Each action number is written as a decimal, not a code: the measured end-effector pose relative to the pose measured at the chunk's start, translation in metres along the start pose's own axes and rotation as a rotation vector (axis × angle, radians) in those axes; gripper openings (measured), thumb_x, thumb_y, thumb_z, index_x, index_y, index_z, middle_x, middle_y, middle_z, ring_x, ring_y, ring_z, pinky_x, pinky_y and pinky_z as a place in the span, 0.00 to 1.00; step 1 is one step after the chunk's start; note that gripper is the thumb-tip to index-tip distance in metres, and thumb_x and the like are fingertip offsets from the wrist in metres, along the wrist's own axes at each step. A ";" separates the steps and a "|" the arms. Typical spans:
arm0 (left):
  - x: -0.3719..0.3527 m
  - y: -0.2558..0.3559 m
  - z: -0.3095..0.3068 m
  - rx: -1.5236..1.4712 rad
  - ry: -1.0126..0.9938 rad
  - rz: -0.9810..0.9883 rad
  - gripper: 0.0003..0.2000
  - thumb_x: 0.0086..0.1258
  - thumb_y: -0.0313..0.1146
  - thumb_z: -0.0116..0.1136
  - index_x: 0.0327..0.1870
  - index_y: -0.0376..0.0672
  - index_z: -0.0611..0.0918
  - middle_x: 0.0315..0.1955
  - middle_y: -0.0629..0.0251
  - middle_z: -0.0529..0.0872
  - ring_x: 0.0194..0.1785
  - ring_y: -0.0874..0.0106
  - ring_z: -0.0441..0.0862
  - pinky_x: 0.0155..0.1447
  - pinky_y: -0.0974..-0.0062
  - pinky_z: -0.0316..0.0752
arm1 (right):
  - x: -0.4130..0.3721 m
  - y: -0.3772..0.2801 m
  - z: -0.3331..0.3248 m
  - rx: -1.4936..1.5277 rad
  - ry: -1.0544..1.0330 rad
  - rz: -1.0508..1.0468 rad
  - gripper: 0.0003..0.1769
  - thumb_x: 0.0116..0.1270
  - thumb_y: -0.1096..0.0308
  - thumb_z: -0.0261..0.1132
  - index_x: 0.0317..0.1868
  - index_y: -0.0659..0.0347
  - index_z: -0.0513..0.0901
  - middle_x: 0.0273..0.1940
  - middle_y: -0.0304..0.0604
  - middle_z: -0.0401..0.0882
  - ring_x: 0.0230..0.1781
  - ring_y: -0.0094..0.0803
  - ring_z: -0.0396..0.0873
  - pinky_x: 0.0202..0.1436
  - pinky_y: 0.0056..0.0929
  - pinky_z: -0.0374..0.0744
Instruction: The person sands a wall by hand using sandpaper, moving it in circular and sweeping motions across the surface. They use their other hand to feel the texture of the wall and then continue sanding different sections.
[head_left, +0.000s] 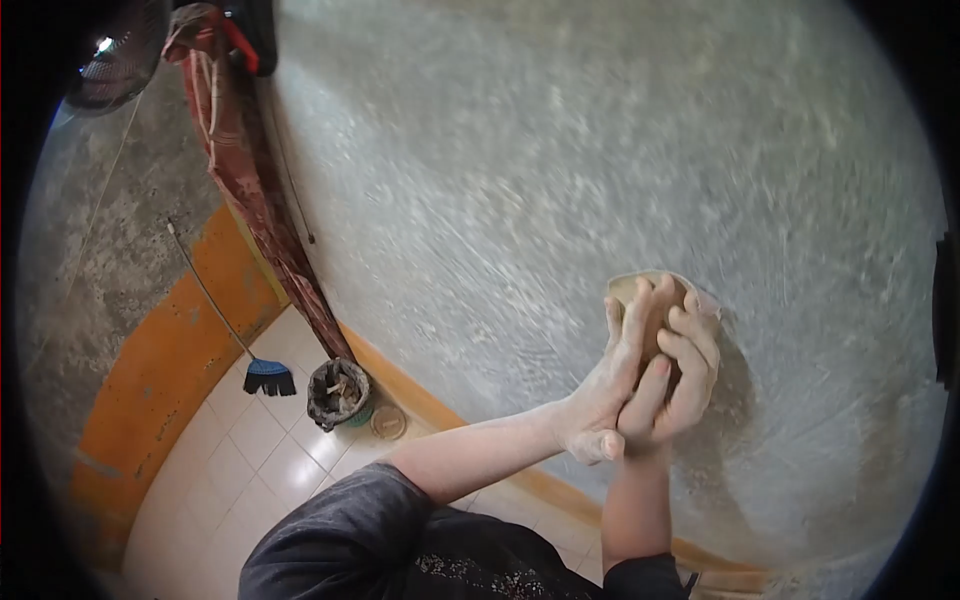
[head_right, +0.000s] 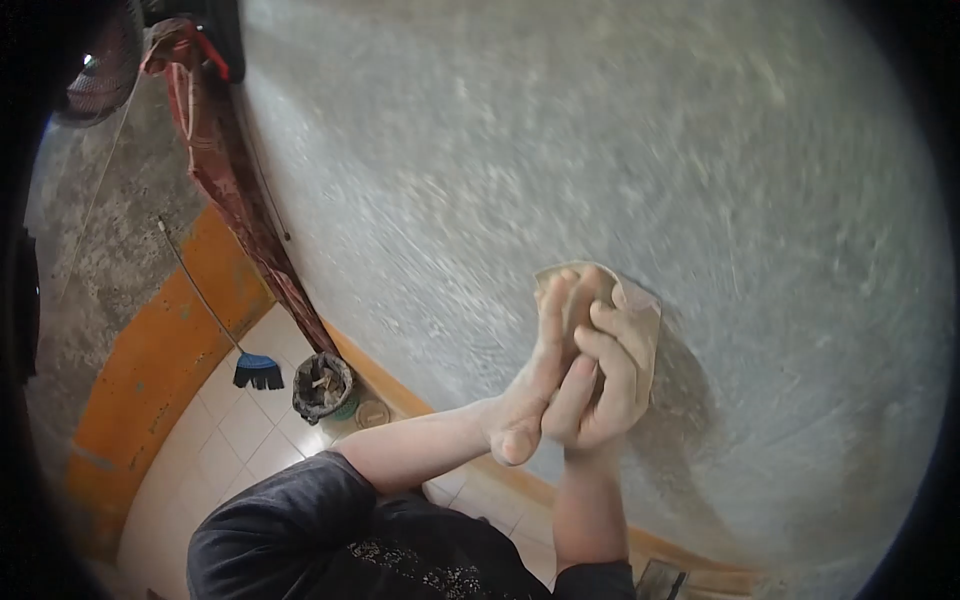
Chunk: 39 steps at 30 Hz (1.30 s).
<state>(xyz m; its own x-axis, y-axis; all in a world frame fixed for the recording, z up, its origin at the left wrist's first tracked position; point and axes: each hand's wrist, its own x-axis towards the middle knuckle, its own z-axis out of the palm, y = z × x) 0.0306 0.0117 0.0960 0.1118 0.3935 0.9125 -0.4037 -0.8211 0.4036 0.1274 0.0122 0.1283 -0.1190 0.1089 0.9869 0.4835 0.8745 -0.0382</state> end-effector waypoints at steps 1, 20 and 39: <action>0.002 0.002 0.008 -0.083 0.039 0.026 0.63 0.64 0.77 0.42 0.75 0.21 0.34 0.77 0.30 0.32 0.82 0.44 0.27 0.80 0.52 0.22 | -0.004 0.006 0.000 -0.044 -0.005 -0.052 0.10 0.70 0.74 0.56 0.50 0.67 0.77 0.54 0.51 0.79 0.63 0.51 0.75 0.64 0.53 0.75; 0.013 0.018 -0.123 1.367 -0.067 -0.101 0.61 0.56 0.66 0.67 0.81 0.40 0.44 0.80 0.44 0.31 0.78 0.46 0.10 0.66 0.30 0.05 | 0.021 0.006 0.019 -0.856 -0.133 -0.024 0.28 0.77 0.55 0.38 0.60 0.67 0.74 0.63 0.53 0.70 0.64 0.54 0.65 0.69 0.62 0.58; -0.034 0.010 -0.157 1.265 -0.349 -0.168 0.64 0.49 0.54 0.77 0.81 0.43 0.44 0.80 0.46 0.33 0.79 0.42 0.14 0.69 0.30 0.09 | -0.094 -0.008 0.048 -0.893 -0.231 0.407 0.39 0.80 0.42 0.31 0.81 0.57 0.45 0.82 0.54 0.35 0.82 0.55 0.27 0.79 0.62 0.28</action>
<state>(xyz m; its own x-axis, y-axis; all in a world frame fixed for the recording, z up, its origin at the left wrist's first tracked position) -0.1198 0.0544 0.0584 0.3796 0.5580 0.7379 0.7374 -0.6642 0.1229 0.0931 0.0179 0.0282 0.0801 0.4922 0.8668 0.9863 0.0868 -0.1405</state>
